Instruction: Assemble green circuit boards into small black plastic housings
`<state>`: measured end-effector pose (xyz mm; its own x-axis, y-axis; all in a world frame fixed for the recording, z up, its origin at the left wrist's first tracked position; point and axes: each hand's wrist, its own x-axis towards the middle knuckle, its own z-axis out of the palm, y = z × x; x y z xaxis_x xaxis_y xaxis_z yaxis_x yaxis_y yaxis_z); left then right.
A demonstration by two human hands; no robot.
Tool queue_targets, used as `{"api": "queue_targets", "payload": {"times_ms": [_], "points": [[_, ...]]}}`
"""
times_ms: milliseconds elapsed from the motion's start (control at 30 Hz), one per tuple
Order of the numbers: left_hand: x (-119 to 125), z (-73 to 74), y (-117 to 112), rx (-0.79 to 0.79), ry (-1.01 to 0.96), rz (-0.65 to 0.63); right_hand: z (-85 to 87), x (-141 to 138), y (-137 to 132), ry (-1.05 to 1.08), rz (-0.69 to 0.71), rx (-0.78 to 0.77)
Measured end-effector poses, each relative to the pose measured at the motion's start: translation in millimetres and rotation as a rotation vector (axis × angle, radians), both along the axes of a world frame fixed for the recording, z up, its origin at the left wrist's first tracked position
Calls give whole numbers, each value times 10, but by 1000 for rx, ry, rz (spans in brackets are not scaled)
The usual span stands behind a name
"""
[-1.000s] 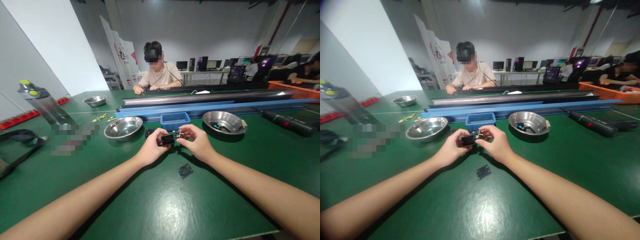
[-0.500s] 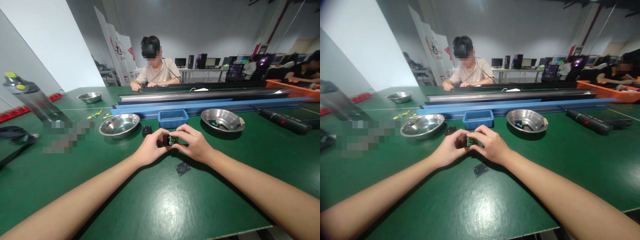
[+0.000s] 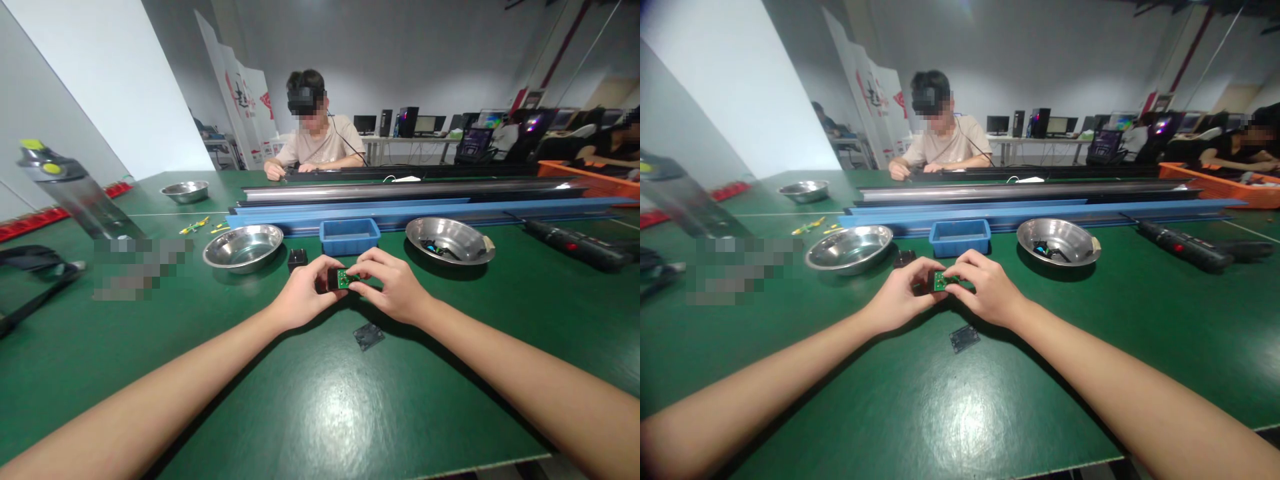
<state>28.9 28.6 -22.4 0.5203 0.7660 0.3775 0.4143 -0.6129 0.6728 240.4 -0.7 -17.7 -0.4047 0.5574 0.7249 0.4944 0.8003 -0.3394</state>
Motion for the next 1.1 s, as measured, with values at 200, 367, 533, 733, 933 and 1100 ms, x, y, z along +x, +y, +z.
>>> {"api": "queue_targets", "payload": {"times_ms": [200, 367, 533, 733, 933, 1100], "points": [[0, 7, -9, -4, -5, 13, 20, 27, -2, 9, 42, 18], [0, 9, -9, -19, -14, 9, 30, 23, -1, 30, 26, 7], [-6, 5, -8, -6, -8, 10, 29, 12, 3, 44, 18, -9], [-2, 14, -15, -5, -1, 19, 17, 19, 12, 20, 2, -34], [10, 28, -30, -2, -4, 22, 20, 7, -7, 29, -22, -60], [9, 25, -34, 45, 7, 16, 36, -15, -34, 28, -67, -24]]}}
